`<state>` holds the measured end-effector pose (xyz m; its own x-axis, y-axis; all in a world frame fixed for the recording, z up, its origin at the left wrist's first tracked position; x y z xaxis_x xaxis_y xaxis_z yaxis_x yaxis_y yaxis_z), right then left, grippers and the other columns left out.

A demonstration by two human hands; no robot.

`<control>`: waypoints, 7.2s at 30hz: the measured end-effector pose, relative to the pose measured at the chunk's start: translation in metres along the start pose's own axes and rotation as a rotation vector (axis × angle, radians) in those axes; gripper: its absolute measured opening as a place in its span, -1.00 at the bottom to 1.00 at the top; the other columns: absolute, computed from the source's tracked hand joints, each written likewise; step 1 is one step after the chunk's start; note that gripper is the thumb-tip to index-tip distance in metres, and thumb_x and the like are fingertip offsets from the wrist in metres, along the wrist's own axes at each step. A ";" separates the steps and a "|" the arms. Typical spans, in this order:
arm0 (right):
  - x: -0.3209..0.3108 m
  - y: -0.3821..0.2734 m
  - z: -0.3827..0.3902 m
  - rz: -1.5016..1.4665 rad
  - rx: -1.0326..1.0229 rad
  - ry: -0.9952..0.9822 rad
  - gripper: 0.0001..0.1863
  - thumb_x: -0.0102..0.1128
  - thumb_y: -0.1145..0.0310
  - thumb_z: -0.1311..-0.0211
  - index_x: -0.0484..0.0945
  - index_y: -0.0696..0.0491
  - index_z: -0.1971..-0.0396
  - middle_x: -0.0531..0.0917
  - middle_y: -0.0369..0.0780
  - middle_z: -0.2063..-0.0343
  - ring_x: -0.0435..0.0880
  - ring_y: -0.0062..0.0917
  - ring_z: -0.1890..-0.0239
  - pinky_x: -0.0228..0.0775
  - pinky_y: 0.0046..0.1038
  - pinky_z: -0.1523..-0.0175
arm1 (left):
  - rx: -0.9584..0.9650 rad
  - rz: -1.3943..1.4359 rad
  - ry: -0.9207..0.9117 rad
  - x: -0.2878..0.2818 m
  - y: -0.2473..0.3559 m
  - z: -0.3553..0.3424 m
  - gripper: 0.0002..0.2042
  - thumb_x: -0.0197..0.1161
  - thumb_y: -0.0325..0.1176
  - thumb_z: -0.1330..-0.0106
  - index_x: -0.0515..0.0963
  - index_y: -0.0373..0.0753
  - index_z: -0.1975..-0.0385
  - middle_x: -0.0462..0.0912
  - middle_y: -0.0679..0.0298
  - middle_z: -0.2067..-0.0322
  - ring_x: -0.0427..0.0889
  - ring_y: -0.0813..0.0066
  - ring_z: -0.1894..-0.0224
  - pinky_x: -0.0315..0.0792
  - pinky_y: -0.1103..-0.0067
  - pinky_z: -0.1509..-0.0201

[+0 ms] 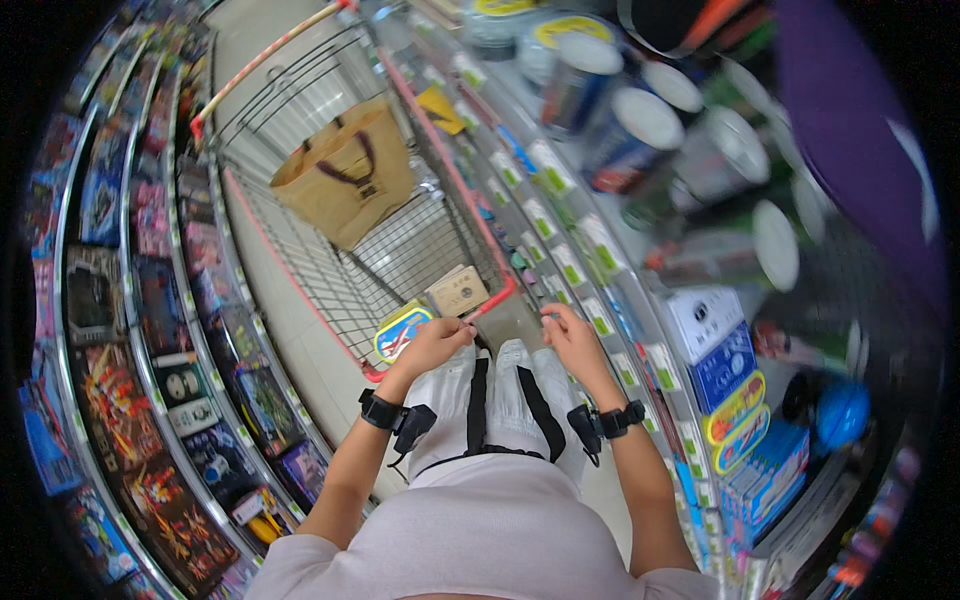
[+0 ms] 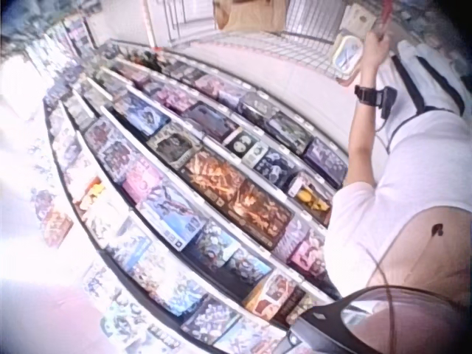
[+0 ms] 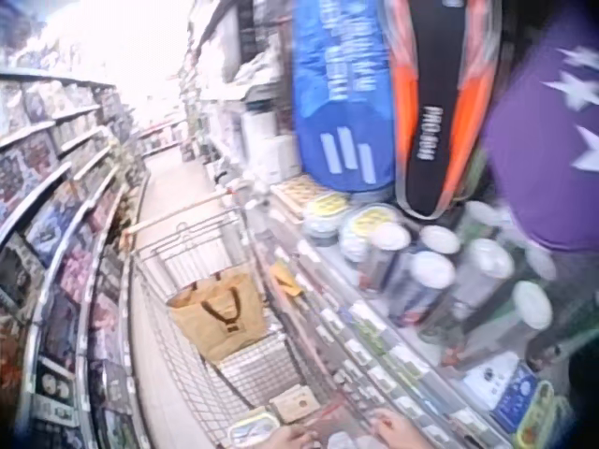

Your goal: The person selects multiple boxed items from a supermarket shelf one by one, turning each one over to see the back before placing it into the shopping cart.

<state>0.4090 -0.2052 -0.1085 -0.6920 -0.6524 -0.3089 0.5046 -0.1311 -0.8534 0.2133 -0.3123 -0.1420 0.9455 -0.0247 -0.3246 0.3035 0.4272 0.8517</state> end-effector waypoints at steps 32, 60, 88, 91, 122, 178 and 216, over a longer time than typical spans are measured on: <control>-0.183 0.148 0.395 -0.263 -0.263 1.275 -0.51 -0.05 0.48 -0.08 0.10 0.17 -0.05 0.53 -0.22 0.55 0.51 -0.63 0.43 0.31 -0.59 0.26 | 0.385 0.261 -0.664 0.395 0.277 0.074 -0.67 0.18 -0.35 -0.06 0.34 -0.43 0.25 0.42 0.28 0.51 0.47 0.62 0.55 0.36 0.73 0.49; -0.179 0.171 0.409 -0.468 -0.329 1.148 -0.57 -0.01 0.54 -0.01 0.24 0.17 0.04 0.53 -0.25 0.58 0.51 -0.63 0.44 0.31 -0.61 0.25 | 0.178 0.442 -0.582 0.394 0.299 0.089 -0.67 0.20 -0.56 0.08 0.22 -0.29 0.33 0.48 0.18 0.44 0.41 0.63 0.55 0.26 0.74 0.57; -0.169 0.149 0.375 -0.937 -0.409 0.814 -0.85 0.01 0.51 0.01 0.40 0.20 0.38 0.54 -0.22 0.44 0.50 -0.58 0.43 0.35 -0.54 0.25 | 0.181 0.680 -0.757 0.320 0.232 0.111 -0.66 0.15 -0.65 0.05 0.26 -0.24 0.27 0.47 0.21 0.35 0.48 0.52 0.34 0.37 0.63 0.24; -0.172 0.143 0.369 -1.052 -0.426 0.713 -0.85 0.03 0.51 0.05 0.41 0.18 0.40 0.53 -0.23 0.45 0.48 -0.62 0.42 0.34 -0.58 0.27 | 0.186 0.723 -0.711 0.304 0.222 0.105 -0.69 0.15 -0.57 0.00 0.28 -0.27 0.24 0.49 0.19 0.33 0.48 0.52 0.33 0.37 0.63 0.23; -0.152 0.114 0.266 -0.873 -0.169 0.277 -0.79 0.07 0.48 0.00 0.41 0.23 0.32 0.52 -0.24 0.48 0.47 -0.66 0.46 0.31 -0.63 0.30 | 0.094 0.825 -0.004 0.167 0.124 0.108 -0.68 0.05 -0.51 -0.03 0.34 -0.46 0.17 0.47 0.31 0.53 0.42 0.65 0.52 0.32 0.75 0.44; -0.124 0.039 0.183 -0.642 -0.481 0.219 -0.70 -0.06 0.59 -0.05 0.33 0.23 0.15 0.44 -0.08 0.13 0.42 -0.51 0.09 0.23 -0.51 0.00 | 0.762 -0.304 0.454 0.073 0.156 0.173 -0.75 0.22 -0.56 0.32 0.51 -0.24 0.51 0.51 0.28 0.52 0.46 0.44 0.48 0.31 0.59 0.38; 0.119 -0.050 -0.177 0.657 -0.365 -0.175 -0.72 0.14 0.35 0.15 0.47 0.23 0.43 0.53 -0.04 0.52 0.55 -0.39 0.52 0.37 -0.44 0.39 | -0.267 0.683 0.510 -0.113 -0.137 0.019 -0.69 0.07 -0.37 -0.03 0.42 -0.46 0.27 0.53 0.21 0.47 0.46 0.59 0.44 0.34 0.69 0.35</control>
<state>0.2102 -0.1442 -0.1770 -0.2026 -0.6237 -0.7549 0.5606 0.5582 -0.6117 0.0672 -0.3855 -0.2138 0.7232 0.6903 0.0203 -0.4045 0.3995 0.8227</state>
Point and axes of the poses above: each hand's wrist, its own z-axis away from the middle knuckle, its own x-axis out of the palm, y = z × x, the point moved 3 cm from there along -z, towards the middle knuckle
